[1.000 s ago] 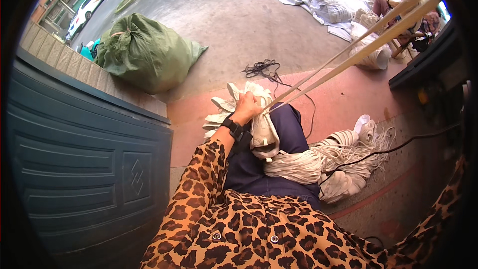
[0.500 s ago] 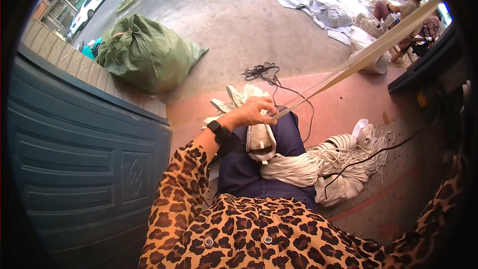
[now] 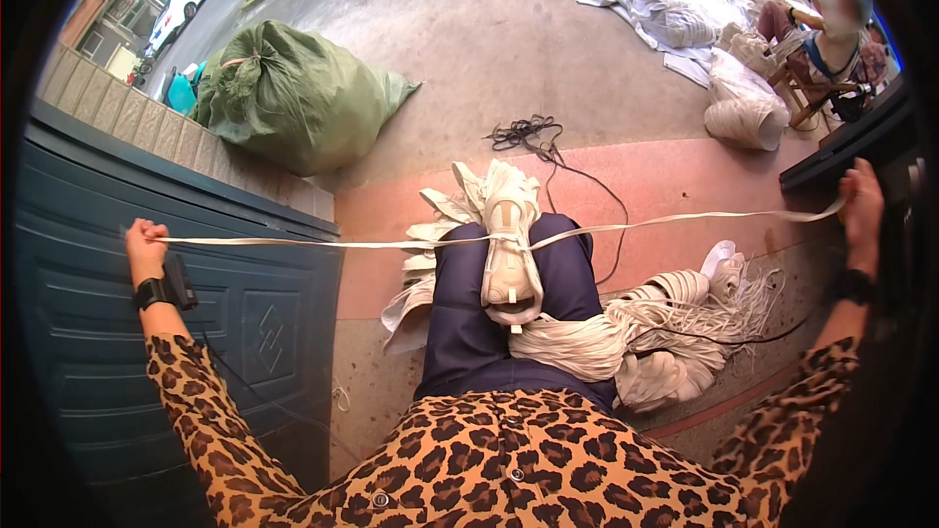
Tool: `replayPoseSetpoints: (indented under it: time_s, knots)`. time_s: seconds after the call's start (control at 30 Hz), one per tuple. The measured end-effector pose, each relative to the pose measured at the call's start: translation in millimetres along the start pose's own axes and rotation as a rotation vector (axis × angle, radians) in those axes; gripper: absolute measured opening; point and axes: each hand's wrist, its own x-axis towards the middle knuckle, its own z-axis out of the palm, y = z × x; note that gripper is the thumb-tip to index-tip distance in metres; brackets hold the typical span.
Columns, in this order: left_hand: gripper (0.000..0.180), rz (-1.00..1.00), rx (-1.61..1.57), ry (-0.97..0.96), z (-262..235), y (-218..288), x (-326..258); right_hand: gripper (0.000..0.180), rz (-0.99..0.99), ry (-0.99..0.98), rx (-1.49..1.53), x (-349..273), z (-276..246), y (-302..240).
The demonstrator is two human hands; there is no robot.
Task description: The recorder is tying shoelaces on a white shoe while sitting in a workshop.
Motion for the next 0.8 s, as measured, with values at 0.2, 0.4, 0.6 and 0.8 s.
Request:
replayPoseSetpoints:
  time_s: [0.2, 0.4, 0.6, 0.8]
  knots:
    - [0.022, -0.733, 0.158, -0.477, 66.8, -209.0, -87.4, 0.019, 0.177, -1.059, -0.31, -221.2, 213.6, 98.1]
    - [0.023, -1.059, 0.465, -0.735, 114.2, -343.0, -246.4, 0.011, -0.676, -1.204, -0.708, -332.1, 302.0, 142.9]
    - [0.021, -0.67, 0.748, -0.98, 114.8, -380.0, -277.1, 0.014, -0.732, -1.022, -0.804, -330.9, 315.1, 156.8]
    - [0.019, -0.158, 1.022, -1.021, 101.7, -392.6, -276.4, 0.015, -0.666, -1.016, -0.837, -333.4, 324.5, 157.9]
